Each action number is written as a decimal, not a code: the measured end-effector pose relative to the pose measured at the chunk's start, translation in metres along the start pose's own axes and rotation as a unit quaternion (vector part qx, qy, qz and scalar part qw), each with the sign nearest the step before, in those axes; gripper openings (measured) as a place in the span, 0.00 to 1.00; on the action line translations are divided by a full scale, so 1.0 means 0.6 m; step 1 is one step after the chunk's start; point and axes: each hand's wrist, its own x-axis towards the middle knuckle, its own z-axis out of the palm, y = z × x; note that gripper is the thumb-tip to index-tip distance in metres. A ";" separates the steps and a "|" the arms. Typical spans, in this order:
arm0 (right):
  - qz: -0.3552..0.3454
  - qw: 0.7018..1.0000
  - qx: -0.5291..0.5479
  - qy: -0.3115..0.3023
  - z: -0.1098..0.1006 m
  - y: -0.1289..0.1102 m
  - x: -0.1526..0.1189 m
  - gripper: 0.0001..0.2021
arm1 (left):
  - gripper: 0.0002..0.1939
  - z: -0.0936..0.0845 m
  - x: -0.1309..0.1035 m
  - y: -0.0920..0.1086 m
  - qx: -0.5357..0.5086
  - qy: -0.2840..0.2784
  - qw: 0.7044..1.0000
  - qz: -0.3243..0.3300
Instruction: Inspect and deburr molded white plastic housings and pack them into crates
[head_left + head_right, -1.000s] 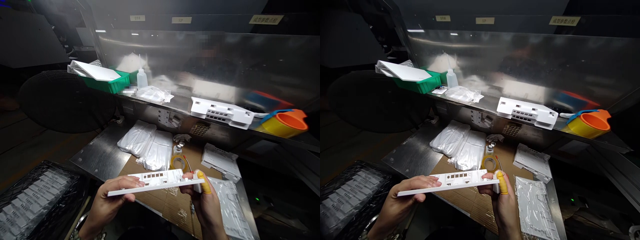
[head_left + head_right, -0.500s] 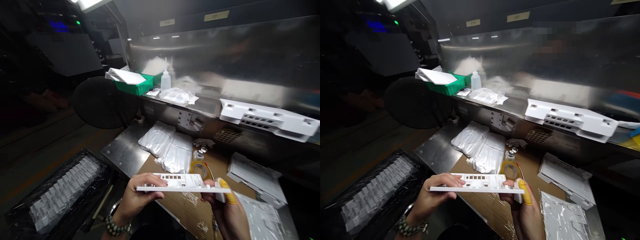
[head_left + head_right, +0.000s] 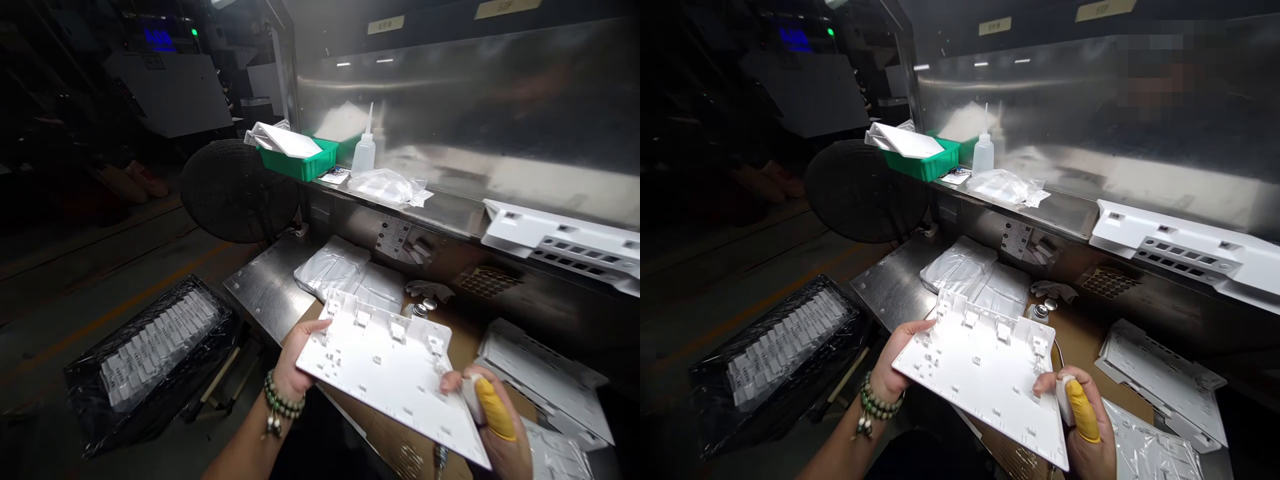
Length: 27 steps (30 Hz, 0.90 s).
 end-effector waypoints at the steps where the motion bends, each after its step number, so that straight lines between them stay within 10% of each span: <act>1: -0.022 0.999 -0.031 -0.012 -0.004 0.005 0.008 0.16 | 0.31 0.002 0.001 0.004 -0.005 0.003 1.000 -0.001; 8: -0.275 0.918 -0.275 0.078 0.016 -0.017 0.010 0.13 | 0.39 0.040 -0.017 0.011 -0.013 -0.036 0.992 0.117; 14: -0.367 0.871 -0.246 -0.214 0.147 -0.059 -0.070 0.15 | 0.49 0.060 -0.018 -0.022 0.016 -0.064 0.980 0.188; 22: -0.463 0.809 -0.249 -0.262 0.176 -0.042 -0.093 0.14 | 0.51 0.055 -0.023 -0.032 0.015 -0.057 0.979 0.196; 27: -0.441 0.831 -0.236 -0.245 0.178 -0.055 -0.091 0.14 | 0.52 0.054 -0.024 -0.034 0.010 -0.059 0.977 0.204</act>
